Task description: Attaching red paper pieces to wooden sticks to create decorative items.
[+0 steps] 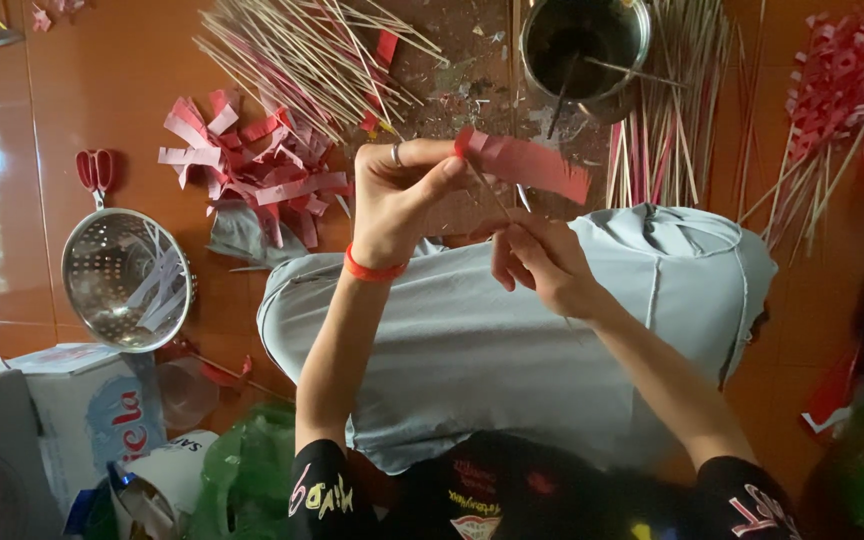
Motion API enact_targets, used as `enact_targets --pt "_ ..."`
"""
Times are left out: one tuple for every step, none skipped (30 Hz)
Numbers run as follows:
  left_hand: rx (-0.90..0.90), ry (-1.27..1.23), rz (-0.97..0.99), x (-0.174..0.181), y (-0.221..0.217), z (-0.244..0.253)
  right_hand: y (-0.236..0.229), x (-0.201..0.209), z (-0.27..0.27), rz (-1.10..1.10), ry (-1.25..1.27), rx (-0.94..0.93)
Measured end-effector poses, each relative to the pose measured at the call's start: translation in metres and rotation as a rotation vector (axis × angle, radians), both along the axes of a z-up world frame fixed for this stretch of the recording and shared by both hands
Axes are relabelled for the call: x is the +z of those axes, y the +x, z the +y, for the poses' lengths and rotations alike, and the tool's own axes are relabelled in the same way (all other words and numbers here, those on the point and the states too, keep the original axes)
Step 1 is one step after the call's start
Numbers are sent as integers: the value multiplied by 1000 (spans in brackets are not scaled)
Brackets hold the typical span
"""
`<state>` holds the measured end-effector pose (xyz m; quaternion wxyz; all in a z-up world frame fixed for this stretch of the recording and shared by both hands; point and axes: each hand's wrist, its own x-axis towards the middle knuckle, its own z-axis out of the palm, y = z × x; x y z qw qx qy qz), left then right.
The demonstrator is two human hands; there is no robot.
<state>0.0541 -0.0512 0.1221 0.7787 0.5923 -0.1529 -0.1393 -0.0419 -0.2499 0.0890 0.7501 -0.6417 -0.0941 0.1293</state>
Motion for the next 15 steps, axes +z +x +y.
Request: enact_targets --pt "0 0 0 3 -1 -2 0 1 1 0 0 0" --pt "13 -37 23 6 -2 -3 1 1 1 -6 -2 -3" --pt "26 -74 47 9 -3 -5 1 2 2 -10 -4 -5" --pt "27 -74 48 10 -4 -5 1 1 2 -9 -4 -5" --pt "58 -35 39 11 -5 -5 1 -1 2 -32 -8 -11" --pt "90 5 30 12 -6 -6 1 -2 2 -54 -13 -18" --pt "90 5 30 13 -8 -7 2 -1 1 -54 -13 -18" --pt "109 4 27 15 -9 -9 3 1 0 -55 -31 -22" --pt "129 4 25 16 -10 -10 4 2 -1 -56 -50 -25" --pt "129 4 26 15 -11 -10 3 -1 0 -55 -49 -25" --pt "174 29 17 14 -12 -11 2 -5 0 -60 -62 -36" --pt "218 53 7 13 -12 -11 1 -8 0 -65 -75 -46" --pt "220 53 9 13 -12 -12 0 -4 2 -64 -76 -45" --pt "241 58 24 12 -12 -12 -1 -1 3 -140 -131 -86" --pt "262 64 40 12 -12 -12 -2 3 5 -216 -187 -126"
